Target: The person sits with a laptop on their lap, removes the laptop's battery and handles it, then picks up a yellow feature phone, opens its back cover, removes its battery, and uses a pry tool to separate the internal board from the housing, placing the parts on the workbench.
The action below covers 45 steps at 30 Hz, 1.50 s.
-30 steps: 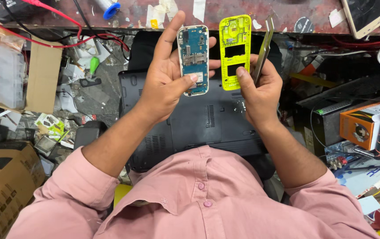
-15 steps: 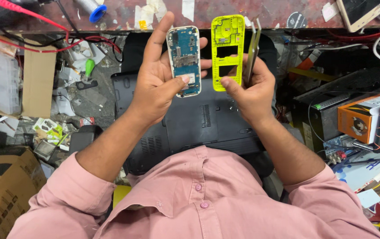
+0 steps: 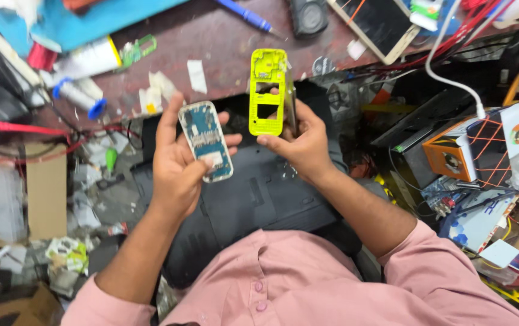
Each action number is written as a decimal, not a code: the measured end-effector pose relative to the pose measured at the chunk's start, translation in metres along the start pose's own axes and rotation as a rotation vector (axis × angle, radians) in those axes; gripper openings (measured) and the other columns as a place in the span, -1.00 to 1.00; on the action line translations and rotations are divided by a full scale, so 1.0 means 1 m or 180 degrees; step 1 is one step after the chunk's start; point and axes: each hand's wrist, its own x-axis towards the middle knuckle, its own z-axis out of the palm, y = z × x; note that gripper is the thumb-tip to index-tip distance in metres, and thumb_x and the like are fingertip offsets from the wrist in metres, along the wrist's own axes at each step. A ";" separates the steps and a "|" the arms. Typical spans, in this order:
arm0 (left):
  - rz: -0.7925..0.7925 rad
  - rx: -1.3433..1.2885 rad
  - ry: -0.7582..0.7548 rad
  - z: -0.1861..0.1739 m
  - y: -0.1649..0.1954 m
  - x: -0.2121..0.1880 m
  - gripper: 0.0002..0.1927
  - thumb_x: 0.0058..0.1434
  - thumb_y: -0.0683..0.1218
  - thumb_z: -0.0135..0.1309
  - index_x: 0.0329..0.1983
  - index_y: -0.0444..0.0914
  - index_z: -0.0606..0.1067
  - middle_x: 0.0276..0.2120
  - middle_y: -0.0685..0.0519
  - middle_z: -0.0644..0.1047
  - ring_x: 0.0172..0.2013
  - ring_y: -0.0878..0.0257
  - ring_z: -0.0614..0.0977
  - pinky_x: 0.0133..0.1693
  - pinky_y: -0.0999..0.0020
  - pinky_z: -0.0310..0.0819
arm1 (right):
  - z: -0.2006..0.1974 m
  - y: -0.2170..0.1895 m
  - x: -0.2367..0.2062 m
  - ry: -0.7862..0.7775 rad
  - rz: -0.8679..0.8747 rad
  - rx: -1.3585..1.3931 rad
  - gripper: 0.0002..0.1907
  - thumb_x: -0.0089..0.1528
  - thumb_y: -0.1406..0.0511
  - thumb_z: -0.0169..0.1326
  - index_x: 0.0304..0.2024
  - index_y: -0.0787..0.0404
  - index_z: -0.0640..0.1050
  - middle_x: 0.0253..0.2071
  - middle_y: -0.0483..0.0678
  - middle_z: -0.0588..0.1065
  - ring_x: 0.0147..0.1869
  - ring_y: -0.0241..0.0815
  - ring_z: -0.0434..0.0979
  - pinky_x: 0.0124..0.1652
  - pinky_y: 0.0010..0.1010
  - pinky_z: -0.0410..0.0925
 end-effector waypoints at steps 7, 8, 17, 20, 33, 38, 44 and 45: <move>0.0118 0.0380 -0.0415 0.007 0.001 0.000 0.22 0.06 -0.36 0.09 0.65 -0.03 -0.33 0.44 -0.28 0.25 0.29 -0.16 0.53 0.27 0.08 0.49 | -0.010 0.004 0.011 0.0043 0.0340 -0.0026 -0.26 0.17 0.55 0.25 0.39 0.40 0.32 0.00 0.00 0.59 0.00 -0.37 0.59 -0.03 -0.55 0.45; 0.0098 0.0379 -0.0428 0.008 0.000 0.000 0.25 0.03 -0.36 0.10 0.65 -0.03 -0.35 0.44 -0.27 0.24 0.30 -0.16 0.52 0.27 0.10 0.48 | -0.011 0.004 0.011 0.0097 0.0290 0.0014 -0.22 0.14 0.56 0.26 0.40 0.38 0.30 -0.01 -0.01 0.59 -0.09 -0.43 0.51 -0.10 -0.60 0.41; 0.0033 0.0480 -0.0454 0.017 0.002 0.002 0.37 -0.09 -0.41 0.23 0.64 -0.03 -0.33 0.45 -0.23 0.21 0.28 -0.13 0.52 0.19 0.20 0.49 | -0.009 0.002 0.015 0.0756 -0.0241 -0.0308 -0.11 0.10 0.56 0.29 0.44 0.28 0.25 -0.15 -0.07 0.57 -0.43 -0.62 0.15 -0.40 -0.78 0.12; 0.0084 0.0550 -0.0379 0.019 0.001 0.002 0.36 -0.07 -0.43 0.24 0.63 -0.03 -0.30 0.41 -0.28 0.23 0.19 -0.13 0.58 0.09 0.19 0.57 | -0.013 0.005 0.018 0.1044 -0.0402 -0.0398 -0.23 0.18 0.53 0.28 0.41 0.31 0.31 -0.23 -0.13 0.54 -0.38 -0.60 0.23 -0.37 -0.76 0.14; -0.0169 0.0827 -0.0251 0.029 0.004 0.004 0.19 0.16 -0.37 0.10 0.62 0.02 -0.37 0.09 -0.41 0.52 -0.27 0.09 0.72 -0.28 0.21 0.70 | -0.006 0.002 -0.002 0.0914 -0.0636 -0.0659 -0.38 0.22 0.43 0.27 0.32 0.31 0.38 -0.34 -0.30 0.46 -0.42 -0.61 0.17 -0.41 -0.73 0.10; -0.0238 0.1086 -0.0136 0.034 0.018 0.016 0.14 0.27 -0.27 0.04 0.61 0.04 -0.48 -0.02 -0.30 0.56 -0.51 0.26 0.61 -0.55 0.38 0.54 | -0.011 0.004 -0.003 0.0779 -0.0701 -0.0497 -0.47 0.25 0.41 0.24 0.26 0.32 0.43 -0.35 -0.31 0.44 -0.41 -0.61 0.17 -0.41 -0.71 0.08; 0.0124 0.1221 -0.0321 0.022 0.028 0.024 0.13 0.36 -0.26 0.07 0.66 -0.05 -0.47 -0.17 -0.22 0.58 -0.53 0.30 0.54 -0.52 0.43 0.46 | -0.013 0.014 -0.011 0.0657 -0.0731 -0.0648 -0.57 0.30 0.40 0.21 0.22 0.29 0.47 -0.39 -0.34 0.38 -0.43 -0.61 0.13 -0.42 -0.69 0.07; 0.0163 0.1297 -0.0308 0.018 0.028 0.025 0.11 0.36 -0.27 0.07 0.67 -0.07 -0.45 -0.19 -0.20 0.58 -0.53 0.30 0.53 -0.51 0.43 0.46 | -0.013 0.014 -0.012 0.0642 -0.0736 -0.0636 -0.57 0.30 0.40 0.21 0.22 0.28 0.48 -0.39 -0.34 0.38 -0.43 -0.61 0.13 -0.42 -0.68 0.07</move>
